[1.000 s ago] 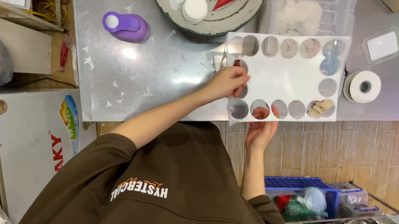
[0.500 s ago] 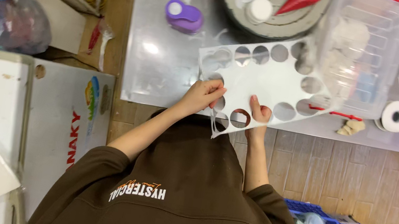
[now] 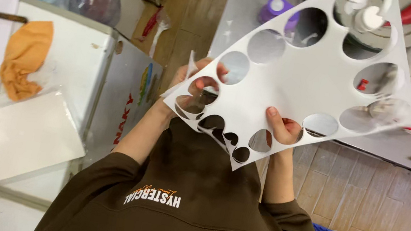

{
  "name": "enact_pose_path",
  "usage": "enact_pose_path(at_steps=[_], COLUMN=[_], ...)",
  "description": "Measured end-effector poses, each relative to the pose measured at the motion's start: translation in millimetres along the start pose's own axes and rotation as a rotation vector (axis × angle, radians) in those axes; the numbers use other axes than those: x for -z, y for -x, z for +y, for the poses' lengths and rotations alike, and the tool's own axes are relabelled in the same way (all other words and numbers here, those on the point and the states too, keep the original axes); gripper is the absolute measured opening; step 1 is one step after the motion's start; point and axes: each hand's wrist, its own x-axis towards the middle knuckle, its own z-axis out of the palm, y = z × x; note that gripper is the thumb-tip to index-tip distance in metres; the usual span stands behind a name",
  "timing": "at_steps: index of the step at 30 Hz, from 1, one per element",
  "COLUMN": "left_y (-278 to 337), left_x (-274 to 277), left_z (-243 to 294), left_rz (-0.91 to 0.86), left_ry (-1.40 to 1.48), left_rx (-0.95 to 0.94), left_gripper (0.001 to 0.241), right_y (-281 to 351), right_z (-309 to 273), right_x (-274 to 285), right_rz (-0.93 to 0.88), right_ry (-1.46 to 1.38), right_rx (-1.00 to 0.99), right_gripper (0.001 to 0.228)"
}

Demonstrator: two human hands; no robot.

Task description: The person uses a circular craft punch to cut circles out of a sheet of white paper, trims the excess paper with scissors, and collects the paper circles.

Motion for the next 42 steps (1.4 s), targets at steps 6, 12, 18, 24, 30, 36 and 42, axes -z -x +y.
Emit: enact_pose_path(at_steps=[6,12,18,24,30,36,42], left_y=[5.5,24.9,33.5,38.5,38.1,34.3,35.6], left_x=[-19.1,-20.7,-4.5,-0.8,-14.4,-28.2,-18.1], left_z=[60.3,67.0,51.6,29.2,40.7,53.5,30.5], left_rz=[-0.19,-0.172,-0.078,0.22,-0.069,-0.253,-0.225], left_ry=[0.013,0.157,-0.241,-0.314,-0.16,0.288,0.197], left_rx=[-0.1,-0.007,0.271,0.32,0.227,-0.067,-0.007], left_gripper=[0.038,0.037,0.061,0.064,0.074,0.074,0.049], right_y=[20.4,31.1,34.4,33.9,27.9,29.0,25.8], right_z=[-18.0,-41.6,-61.2,-82.0,-69.1,-71.3,-77.0], right_x=[-41.8,-69.8,-93.3,-96.7,-71.0,-57.8,-57.1], right_rz=[-0.079,-0.148,-0.223,-0.106,-0.067,-0.039,-0.257], right_ry=[0.086,0.23,0.502,0.098,0.344,0.05,0.013], right_rx=[-0.008,0.044,-0.101,0.335,0.676,0.566,0.515], right_gripper=[0.026,0.021,0.018,0.045,0.032,0.025,0.02])
